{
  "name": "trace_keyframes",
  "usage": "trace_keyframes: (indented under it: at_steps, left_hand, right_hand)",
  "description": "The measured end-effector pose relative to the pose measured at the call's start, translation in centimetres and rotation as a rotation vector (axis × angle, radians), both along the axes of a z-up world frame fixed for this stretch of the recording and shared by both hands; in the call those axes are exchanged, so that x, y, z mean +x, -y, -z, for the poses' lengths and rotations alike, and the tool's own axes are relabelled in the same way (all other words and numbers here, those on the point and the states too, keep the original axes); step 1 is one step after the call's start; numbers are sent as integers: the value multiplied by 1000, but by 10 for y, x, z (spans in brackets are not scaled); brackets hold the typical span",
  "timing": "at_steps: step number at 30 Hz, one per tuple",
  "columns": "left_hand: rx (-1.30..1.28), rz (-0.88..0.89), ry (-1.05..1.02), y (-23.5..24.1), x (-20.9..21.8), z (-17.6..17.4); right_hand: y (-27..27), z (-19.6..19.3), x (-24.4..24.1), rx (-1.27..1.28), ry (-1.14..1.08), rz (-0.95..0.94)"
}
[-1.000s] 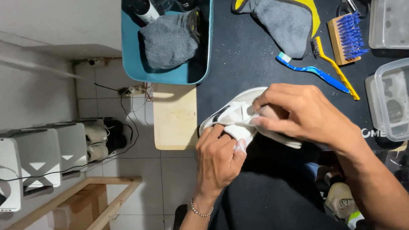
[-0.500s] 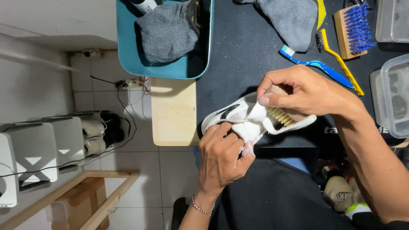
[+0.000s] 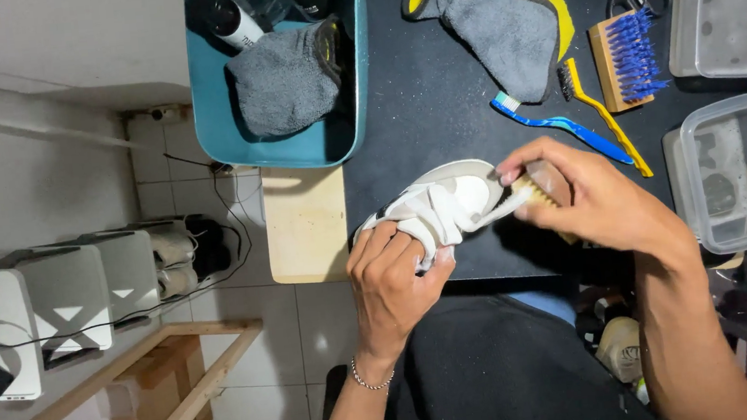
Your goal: The person scrubs a white sneaker with a wooden brush, focusing on the upper and strap areas. They then wipe the shoe with a yellow and gray cloth to remove residue. The person adjusts the shoe's strap and continues scrubbing the surface with the brush.
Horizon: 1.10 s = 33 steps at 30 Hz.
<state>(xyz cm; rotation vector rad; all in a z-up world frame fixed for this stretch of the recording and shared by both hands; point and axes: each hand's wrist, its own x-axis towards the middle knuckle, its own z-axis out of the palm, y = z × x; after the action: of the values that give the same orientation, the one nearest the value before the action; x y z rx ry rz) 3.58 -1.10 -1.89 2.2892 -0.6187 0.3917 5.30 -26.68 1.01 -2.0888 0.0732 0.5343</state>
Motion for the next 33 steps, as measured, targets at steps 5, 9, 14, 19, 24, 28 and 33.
trace_keyframes:
  at_steps: [5, 9, 14, 19, 24, 28, 33]
  left_hand:
    - [-99, 50, -3, -3, 2, 4]
    - [-131, 12, -23, -2, 7, -12]
    - [-178, 239, -37, -10, 4, -8]
    - [-136, 287, -69, -19, 3, -2]
    - [-134, 172, -123, -9, 9, -23]
    - [-84, 195, -326, 14, 19, -50]
    - [-76, 409, -787, 40, 43, -64]
  right_hand:
    - [-12, 18, -18, 333, 179, -75]
    - [-17, 22, -14, 449, 221, 2]
    - [-11, 21, 2, 400, 132, 422]
    - [-9, 17, 9, 272, 28, 386]
    - [-7, 22, -2, 311, -21, 434]
    - [-7, 16, -11, 438, 29, 440]
    - [-16, 10, -10, 458, 73, 432]
